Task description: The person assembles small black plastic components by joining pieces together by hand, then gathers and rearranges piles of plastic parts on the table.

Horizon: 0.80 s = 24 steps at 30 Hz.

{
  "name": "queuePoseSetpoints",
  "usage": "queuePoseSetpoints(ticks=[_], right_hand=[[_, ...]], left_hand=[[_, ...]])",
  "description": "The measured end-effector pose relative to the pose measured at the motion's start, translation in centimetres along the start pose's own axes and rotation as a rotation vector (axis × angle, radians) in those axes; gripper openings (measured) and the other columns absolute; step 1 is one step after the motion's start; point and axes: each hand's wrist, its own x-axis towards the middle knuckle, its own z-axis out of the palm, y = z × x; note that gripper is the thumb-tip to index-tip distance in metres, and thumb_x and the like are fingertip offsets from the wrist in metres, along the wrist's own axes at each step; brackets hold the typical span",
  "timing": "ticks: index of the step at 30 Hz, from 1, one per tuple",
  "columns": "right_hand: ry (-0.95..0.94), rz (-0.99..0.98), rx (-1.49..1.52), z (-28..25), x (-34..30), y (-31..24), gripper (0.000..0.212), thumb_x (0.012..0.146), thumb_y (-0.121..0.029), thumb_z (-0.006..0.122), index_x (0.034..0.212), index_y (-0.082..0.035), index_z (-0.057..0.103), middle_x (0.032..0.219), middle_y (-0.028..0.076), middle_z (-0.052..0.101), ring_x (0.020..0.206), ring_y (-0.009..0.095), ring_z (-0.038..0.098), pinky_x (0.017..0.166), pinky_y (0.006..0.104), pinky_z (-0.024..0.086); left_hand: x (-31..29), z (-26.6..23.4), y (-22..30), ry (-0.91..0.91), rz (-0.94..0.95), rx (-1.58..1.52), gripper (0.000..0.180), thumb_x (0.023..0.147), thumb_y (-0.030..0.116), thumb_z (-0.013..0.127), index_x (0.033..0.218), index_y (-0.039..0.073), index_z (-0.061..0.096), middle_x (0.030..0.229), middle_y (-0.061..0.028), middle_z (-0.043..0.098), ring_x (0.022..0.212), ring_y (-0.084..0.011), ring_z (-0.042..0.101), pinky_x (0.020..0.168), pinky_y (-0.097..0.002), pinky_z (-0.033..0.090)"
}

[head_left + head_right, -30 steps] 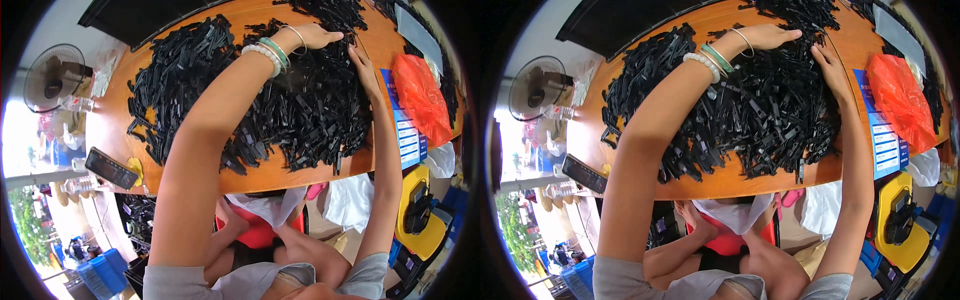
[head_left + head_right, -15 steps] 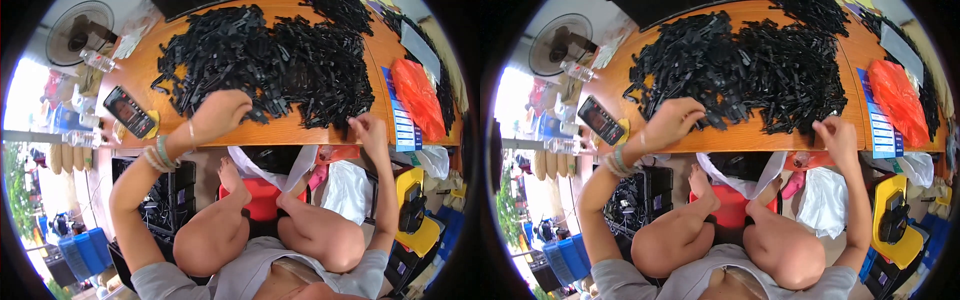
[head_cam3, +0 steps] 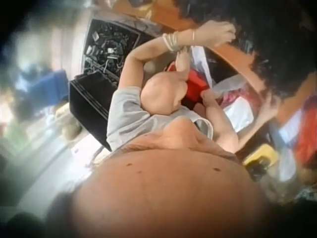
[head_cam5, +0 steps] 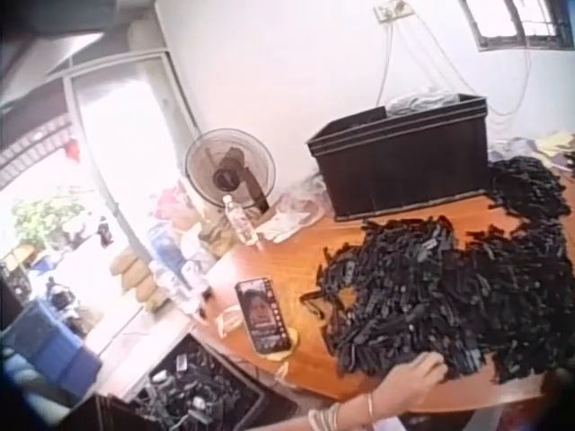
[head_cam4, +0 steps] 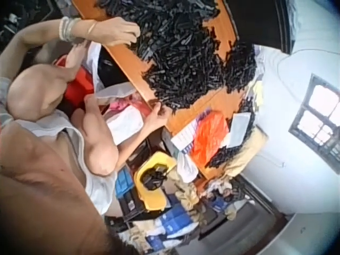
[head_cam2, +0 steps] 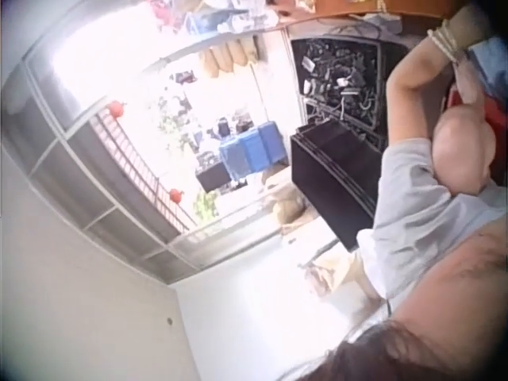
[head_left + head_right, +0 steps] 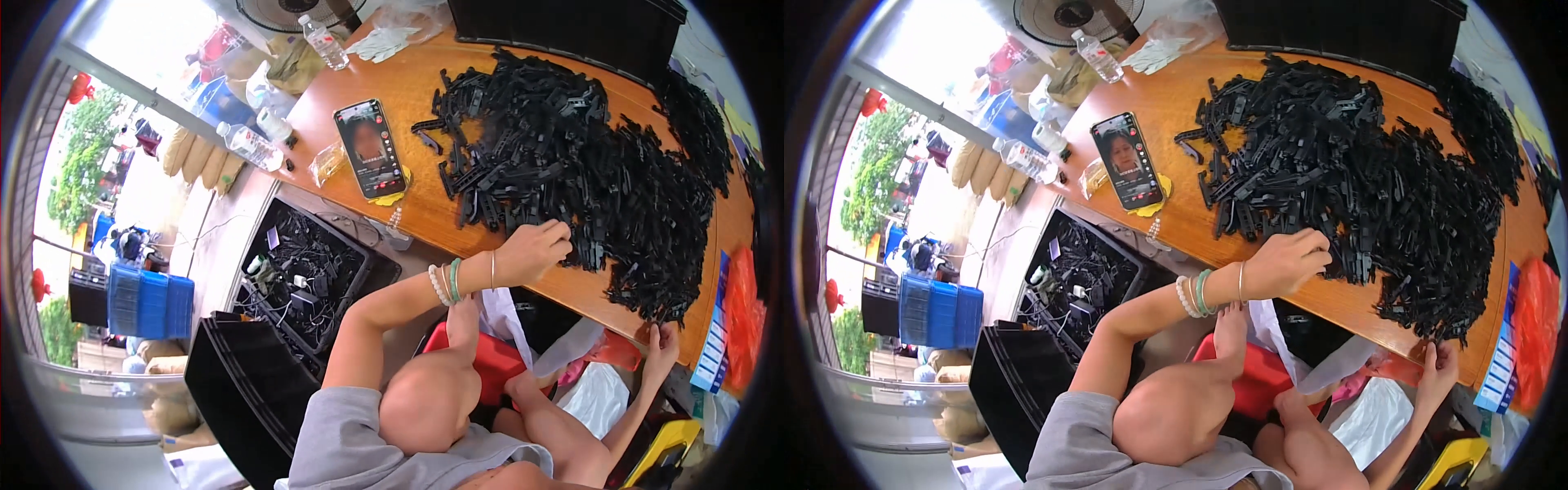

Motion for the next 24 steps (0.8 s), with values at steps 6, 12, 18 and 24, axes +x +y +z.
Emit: queuePoseSetpoints(ticks=[6,12,18,24], right_hand=[[0.189,-0.094,0.131,3.9,-2.1,-7.0,0.009,0.086,-0.007,0.061,0.085,-0.001,0.054,0.077,-0.001,0.054,0.065,0.005,0.047,0.06,0.0178,0.04],[-0.404,-0.154,0.524,7.6,-6.0,-18.0,0.014,0.075,0.007,0.06,0.087,0.002,0.06,0.08,0.006,0.06,0.062,0.009,0.053,0.055,0.0205,0.043],[-0.485,-0.281,0.4,9.8,-6.1,-18.3,0.019,0.076,0.01,0.056,0.091,0.002,0.065,0.076,0.009,0.063,0.059,0.015,0.058,0.053,0.0239,0.046],[-0.336,-0.287,0.364,9.5,-7.0,-17.0,0.013,0.078,0.008,0.059,0.089,0.003,0.064,0.078,0.011,0.065,0.063,0.014,0.062,0.057,0.0227,0.048]], left_hand=[[0.3,-1.1,3.2,0.333,-0.391,-0.646,0.015,0.081,-0.004,0.058,0.09,0.003,0.047,0.095,-0.0091,0.058,0.087,-0.0196,0.06,0.068,-0.0283,0.049],[-0.6,-2.1,5.6,-0.11,-0.998,-1.439,0.018,0.093,0.015,0.052,0.098,-0.002,0.055,0.08,-0.008,0.06,0.068,-0.0133,0.061,0.05,-0.0251,0.051],[-1.4,-2.1,5.9,-0.189,-1.074,-1.351,0.027,0.093,0.011,0.05,0.113,-0.006,0.056,0.095,-0.0115,0.063,0.077,-0.0151,0.063,0.061,-0.0258,0.053],[-1.6,-1.8,7.3,-0.199,-0.813,-1.038,0.032,0.087,0.01,0.058,0.115,-0.005,0.055,0.095,-0.0108,0.066,0.085,-0.0149,0.065,0.072,-0.0269,0.052]])
